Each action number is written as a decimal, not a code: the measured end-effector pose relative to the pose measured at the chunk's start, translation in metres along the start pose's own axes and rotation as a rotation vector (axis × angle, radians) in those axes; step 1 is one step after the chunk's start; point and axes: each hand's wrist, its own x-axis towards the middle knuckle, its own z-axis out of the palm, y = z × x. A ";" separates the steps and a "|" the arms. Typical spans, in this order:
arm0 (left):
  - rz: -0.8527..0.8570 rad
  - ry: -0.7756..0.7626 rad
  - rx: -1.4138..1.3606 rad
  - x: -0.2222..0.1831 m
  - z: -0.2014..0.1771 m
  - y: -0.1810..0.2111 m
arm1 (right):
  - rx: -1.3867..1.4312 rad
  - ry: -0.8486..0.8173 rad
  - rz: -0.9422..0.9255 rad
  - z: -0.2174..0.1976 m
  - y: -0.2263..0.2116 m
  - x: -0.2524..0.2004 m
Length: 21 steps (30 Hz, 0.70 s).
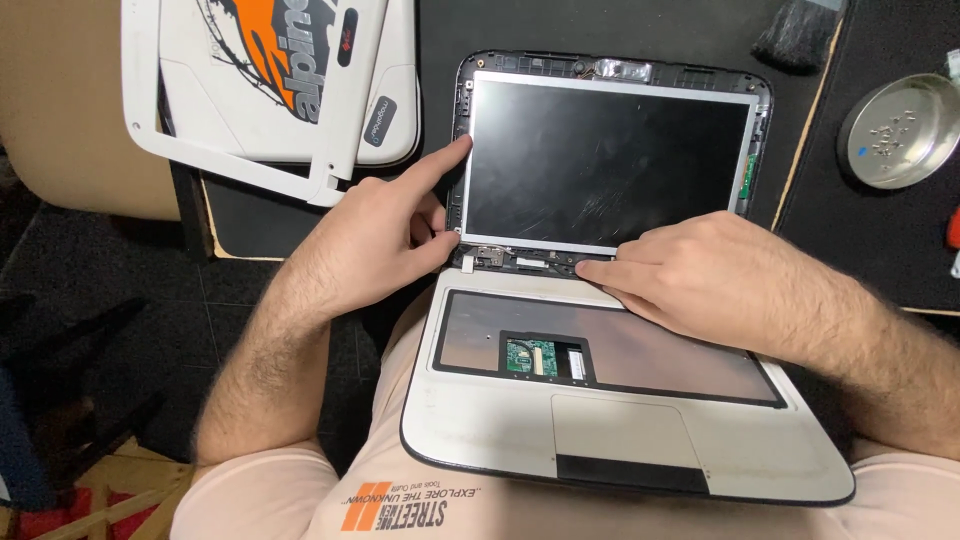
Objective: Disassembling a laptop to access internal components and the screen, then reassembling parts.
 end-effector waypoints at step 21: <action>0.662 0.147 0.477 0.015 0.023 0.002 | -0.001 0.139 0.000 0.015 0.011 -0.041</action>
